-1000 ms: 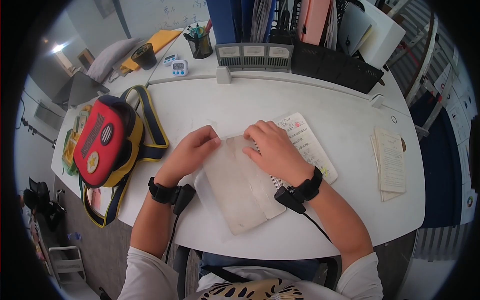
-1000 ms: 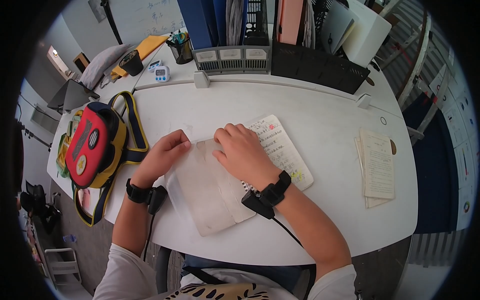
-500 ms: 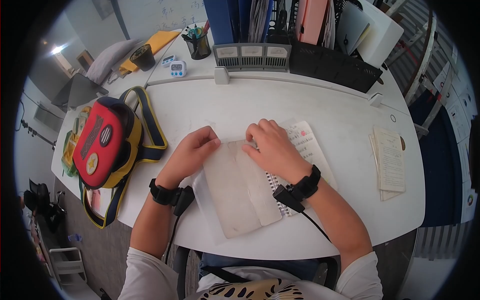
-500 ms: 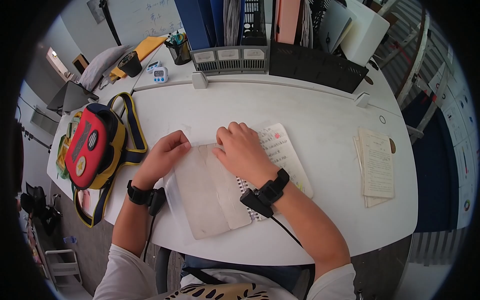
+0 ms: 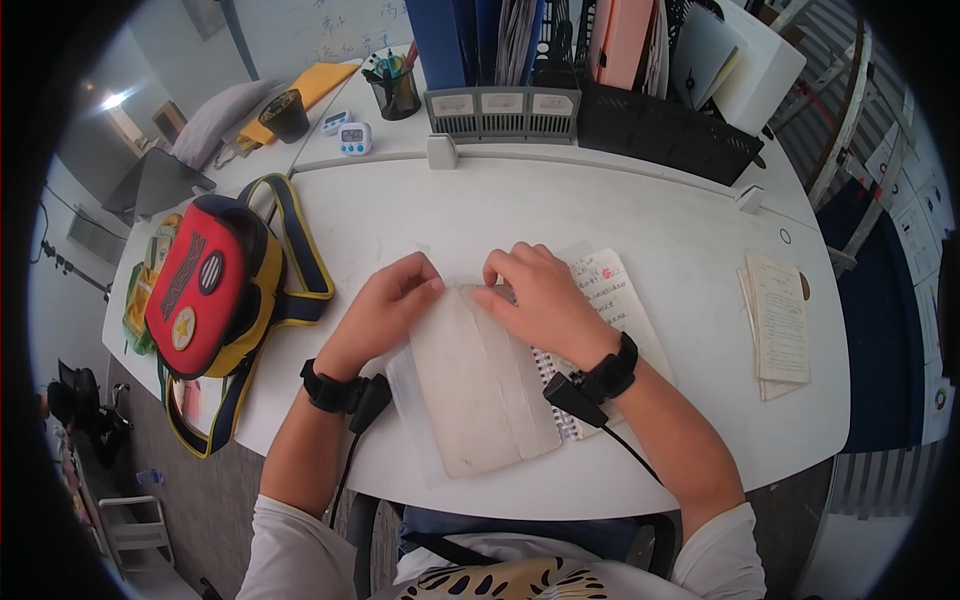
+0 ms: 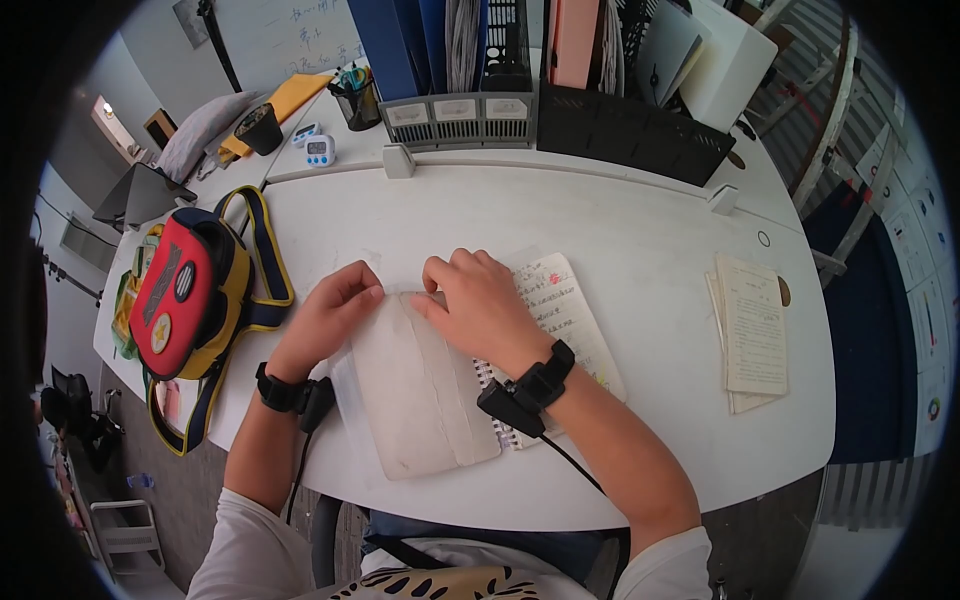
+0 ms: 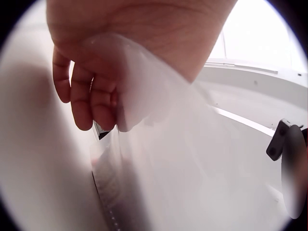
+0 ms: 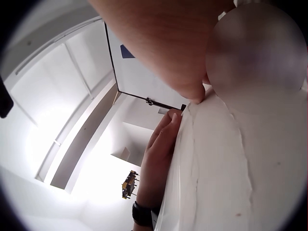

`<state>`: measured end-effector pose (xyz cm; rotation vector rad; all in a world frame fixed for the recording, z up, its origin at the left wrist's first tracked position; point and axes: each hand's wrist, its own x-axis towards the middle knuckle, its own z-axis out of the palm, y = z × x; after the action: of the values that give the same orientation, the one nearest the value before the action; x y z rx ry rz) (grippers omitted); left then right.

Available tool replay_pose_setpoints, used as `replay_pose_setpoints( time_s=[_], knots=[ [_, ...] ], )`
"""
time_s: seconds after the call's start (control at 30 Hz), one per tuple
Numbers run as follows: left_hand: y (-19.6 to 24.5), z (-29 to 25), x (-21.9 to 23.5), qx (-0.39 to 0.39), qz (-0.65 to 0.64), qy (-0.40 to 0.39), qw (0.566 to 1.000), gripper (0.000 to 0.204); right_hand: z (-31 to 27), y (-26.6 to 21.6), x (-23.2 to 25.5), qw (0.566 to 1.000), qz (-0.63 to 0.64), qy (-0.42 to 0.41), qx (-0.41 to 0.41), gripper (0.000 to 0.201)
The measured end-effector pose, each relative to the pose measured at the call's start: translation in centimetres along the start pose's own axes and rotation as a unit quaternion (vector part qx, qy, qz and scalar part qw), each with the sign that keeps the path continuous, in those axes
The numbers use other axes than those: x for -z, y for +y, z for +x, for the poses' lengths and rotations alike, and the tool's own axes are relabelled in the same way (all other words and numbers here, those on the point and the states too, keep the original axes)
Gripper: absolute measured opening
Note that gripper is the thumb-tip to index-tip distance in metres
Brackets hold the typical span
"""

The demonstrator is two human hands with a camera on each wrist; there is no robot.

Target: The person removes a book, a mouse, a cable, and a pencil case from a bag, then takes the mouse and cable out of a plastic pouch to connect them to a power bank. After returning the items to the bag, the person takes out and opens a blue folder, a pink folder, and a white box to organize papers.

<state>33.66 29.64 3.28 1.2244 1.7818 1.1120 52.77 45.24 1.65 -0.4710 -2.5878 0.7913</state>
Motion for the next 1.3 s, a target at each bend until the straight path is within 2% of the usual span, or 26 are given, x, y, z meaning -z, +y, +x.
replay_pose_setpoints(
  time_s=[0.13, 0.23, 0.3, 0.43, 0.5, 0.7, 0.97, 1.3],
  knots=[
    [-0.1, 0.0, 0.0, -0.01, -0.006, -0.005, 1.0, 0.014, 0.0, 0.0, -0.3, 0.999, 0.03, 0.016, 0.001, 0.023],
    [-0.1, 0.0, 0.0, -0.015, -0.006, -0.008, 1.0, 0.014, 0.2, -0.2, 0.1, 0.999, 0.047, -0.008, -0.013, 0.024],
    [-0.1, 0.0, 0.0, -0.016, -0.007, -0.008, 1.0, 0.014, 0.3, -0.4, 0.2, 0.994, 0.113, -0.007, -0.011, 0.024],
    [-0.1, 0.0, 0.0, -0.02, -0.002, -0.011, 1.0, 0.014, 0.3, -0.4, -0.2, 0.994, 0.112, -0.003, 0.013, 0.023],
    [0.0, -0.1, 0.0, -0.021, 0.0, -0.013, 1.0, 0.014, 0.5, -0.7, 0.0, 0.988, 0.154, 0.0, -0.017, 0.021],
    [0.4, -0.3, -0.5, -0.014, -0.02, -0.03, 0.999, 0.014, 0.7, -0.9, 0.6, 0.983, 0.162, -0.048, -0.079, 0.022],
    [0.5, -0.3, -0.5, -0.004, -0.071, -0.051, 0.996, 0.014, 0.6, -0.7, 0.7, 0.983, 0.152, -0.06, -0.077, 0.022],
    [0.4, -0.3, -1.1, 0.031, -0.056, -0.045, 0.997, 0.013, 0.4, -0.8, -0.4, 0.976, 0.201, -0.047, -0.072, 0.025]
  ],
)
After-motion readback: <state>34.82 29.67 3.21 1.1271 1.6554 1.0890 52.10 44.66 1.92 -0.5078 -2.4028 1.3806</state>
